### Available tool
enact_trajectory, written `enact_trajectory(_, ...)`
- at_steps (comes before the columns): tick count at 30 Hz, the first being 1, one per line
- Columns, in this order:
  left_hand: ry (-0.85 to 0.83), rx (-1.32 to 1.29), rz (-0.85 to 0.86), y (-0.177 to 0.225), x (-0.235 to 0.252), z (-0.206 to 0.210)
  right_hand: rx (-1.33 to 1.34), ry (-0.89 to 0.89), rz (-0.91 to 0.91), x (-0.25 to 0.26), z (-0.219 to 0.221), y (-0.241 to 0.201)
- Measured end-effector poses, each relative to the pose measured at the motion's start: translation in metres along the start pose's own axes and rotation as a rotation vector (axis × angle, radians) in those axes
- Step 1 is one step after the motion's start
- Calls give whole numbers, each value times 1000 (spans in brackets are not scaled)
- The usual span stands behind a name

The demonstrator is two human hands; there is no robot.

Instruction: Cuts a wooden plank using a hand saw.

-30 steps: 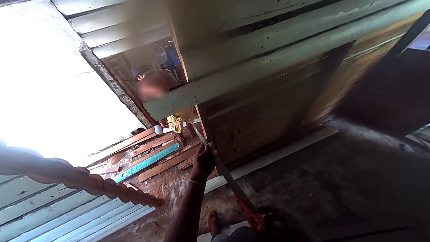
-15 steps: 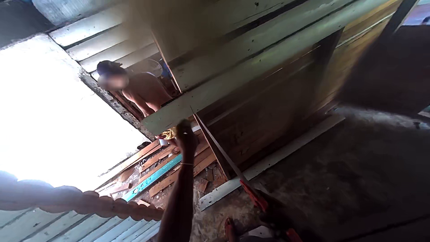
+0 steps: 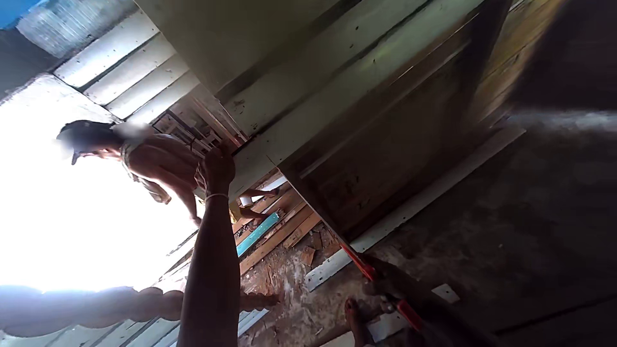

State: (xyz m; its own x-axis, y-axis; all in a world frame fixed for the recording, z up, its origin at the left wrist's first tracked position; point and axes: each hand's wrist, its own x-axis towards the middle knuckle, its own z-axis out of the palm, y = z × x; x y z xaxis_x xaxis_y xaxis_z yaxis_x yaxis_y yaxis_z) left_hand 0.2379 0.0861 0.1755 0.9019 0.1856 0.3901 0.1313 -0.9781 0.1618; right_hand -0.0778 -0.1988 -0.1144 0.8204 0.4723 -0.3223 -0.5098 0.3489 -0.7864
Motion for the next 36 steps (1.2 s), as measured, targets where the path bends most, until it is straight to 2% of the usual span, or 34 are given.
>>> enact_trajectory(6,3,2,-1,5,-5,-3,-2,-20,-44,28,7,-46)
enact_trajectory(11,-5,1,-30,7,-4,-4,16,-15,-41,38,12,-60)
enact_trajectory(16,22,-22,-61,9,-6,-1,7,44,-122,51,28,-78)
enact_trajectory(21,52,16,-34,4,-6,0,-52,16,-227,130,62,-144)
enact_trajectory(24,55,1,-23,2,-2,0,-67,1,-229,163,58,-161)
enact_trajectory(27,-10,-16,-24,1,-8,-1,14,-51,-229,137,58,-158)
enact_trajectory(30,3,1,53,2,-15,-4,-46,-95,-248,52,45,-111)
enact_trajectory(33,56,48,16,10,-8,0,-27,-60,-120,-24,19,-81)
enact_trajectory(36,59,47,-23,9,-8,2,-45,-40,-48,-30,34,-84)
